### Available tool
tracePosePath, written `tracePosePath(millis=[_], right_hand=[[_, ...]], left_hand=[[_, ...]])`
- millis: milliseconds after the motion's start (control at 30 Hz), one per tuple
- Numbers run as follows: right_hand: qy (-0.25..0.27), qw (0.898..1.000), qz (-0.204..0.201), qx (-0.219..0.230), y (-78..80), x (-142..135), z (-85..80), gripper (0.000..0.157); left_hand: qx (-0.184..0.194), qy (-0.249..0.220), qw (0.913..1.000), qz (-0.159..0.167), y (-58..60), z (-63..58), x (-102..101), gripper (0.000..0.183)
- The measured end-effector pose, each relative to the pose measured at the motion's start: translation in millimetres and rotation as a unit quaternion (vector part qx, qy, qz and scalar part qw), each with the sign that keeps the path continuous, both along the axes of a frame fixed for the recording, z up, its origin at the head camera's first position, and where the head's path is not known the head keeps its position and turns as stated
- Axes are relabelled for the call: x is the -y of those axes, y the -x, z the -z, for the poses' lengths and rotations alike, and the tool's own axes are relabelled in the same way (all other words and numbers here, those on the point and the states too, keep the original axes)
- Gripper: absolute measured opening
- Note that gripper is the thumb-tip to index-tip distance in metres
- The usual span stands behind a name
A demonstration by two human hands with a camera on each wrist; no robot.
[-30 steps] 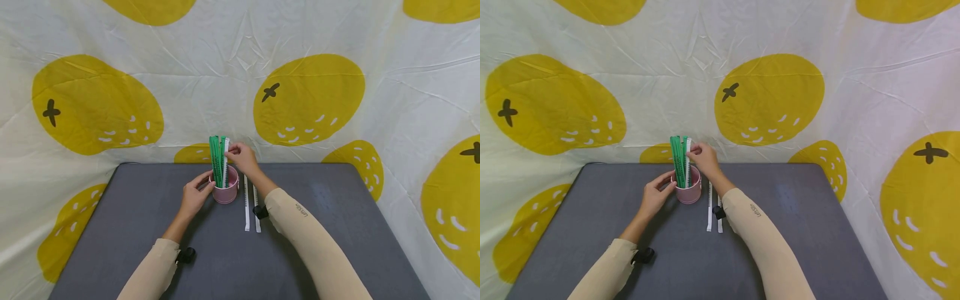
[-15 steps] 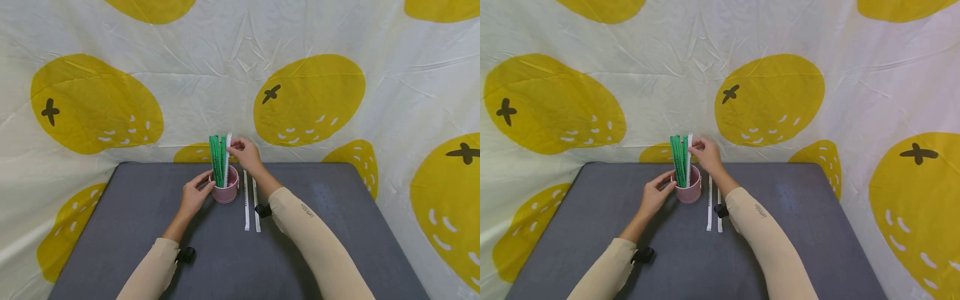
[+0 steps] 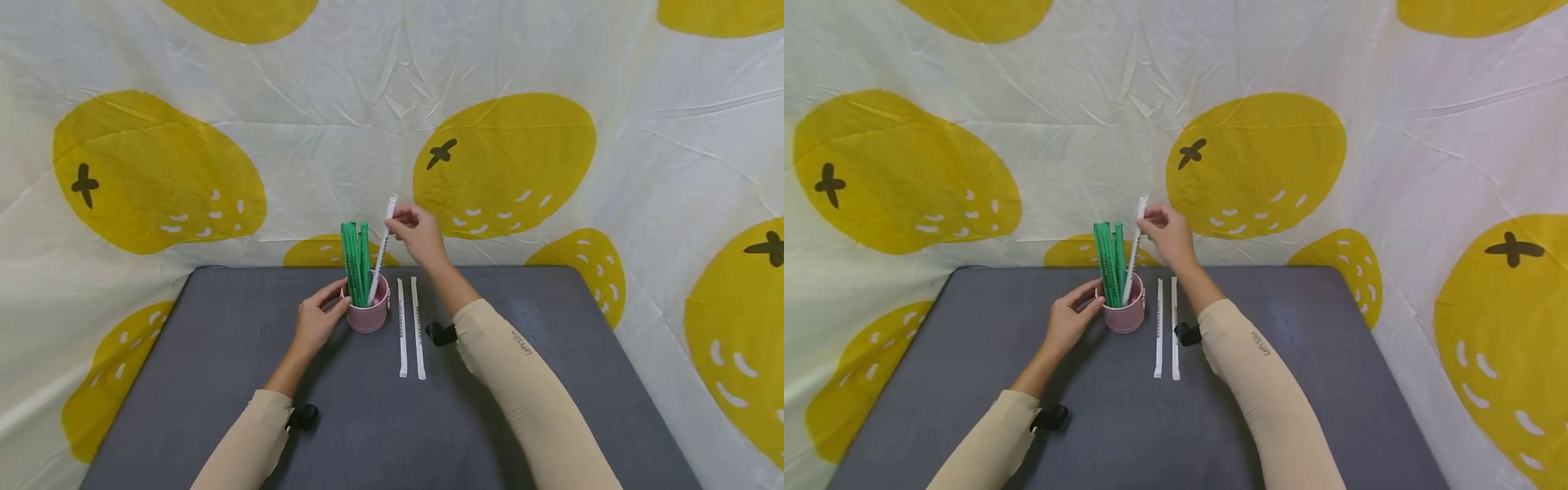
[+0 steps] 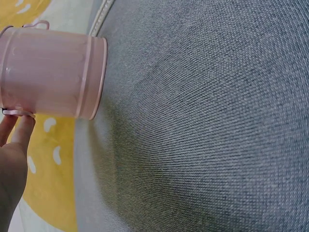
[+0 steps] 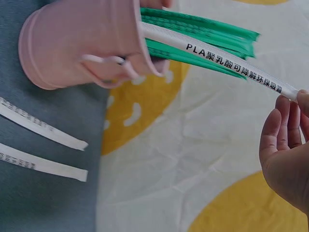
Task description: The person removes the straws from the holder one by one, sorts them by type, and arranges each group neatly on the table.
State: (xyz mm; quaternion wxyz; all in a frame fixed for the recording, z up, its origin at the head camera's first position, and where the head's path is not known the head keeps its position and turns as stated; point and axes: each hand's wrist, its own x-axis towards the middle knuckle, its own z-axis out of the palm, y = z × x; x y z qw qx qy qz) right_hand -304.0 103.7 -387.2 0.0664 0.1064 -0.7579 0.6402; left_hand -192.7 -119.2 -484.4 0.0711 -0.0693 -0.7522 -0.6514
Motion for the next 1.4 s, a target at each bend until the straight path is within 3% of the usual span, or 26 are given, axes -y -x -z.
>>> tracePosePath(millis=[433, 667, 800, 967, 1400], right_hand=[[0.057, 0.998, 0.029, -0.012, 7.0, -35, -32.2, 0.029], [0.101, 0.994, 0.041, -0.001, 6.7, -57, -35.4, 0.015], [0.099, 0.994, 0.048, 0.0, 6.4, -69, -28.4, 0.013], [0.062, 0.996, 0.056, 0.009, 3.2, -82, -14.8, 0.027], [-0.047, 0.997, 0.046, 0.048, 0.3, -110, 38.6, 0.035]], left_hand=[[-0.006, -0.006, 0.9999, -0.008, 2.3, -2.9, -1, 0.044], [0.004, -0.006, 1.0, -0.005, 1.4, -2.5, -1, 0.045], [0.005, -0.009, 0.9999, -0.004, 1.1, -2.6, -1, 0.045], [0.007, -0.009, 0.9999, -0.003, 2.2, -2.1, -1, 0.045], [-0.003, 0.006, 1.0, -0.004, 4.8, 0.5, -2, 0.045]])
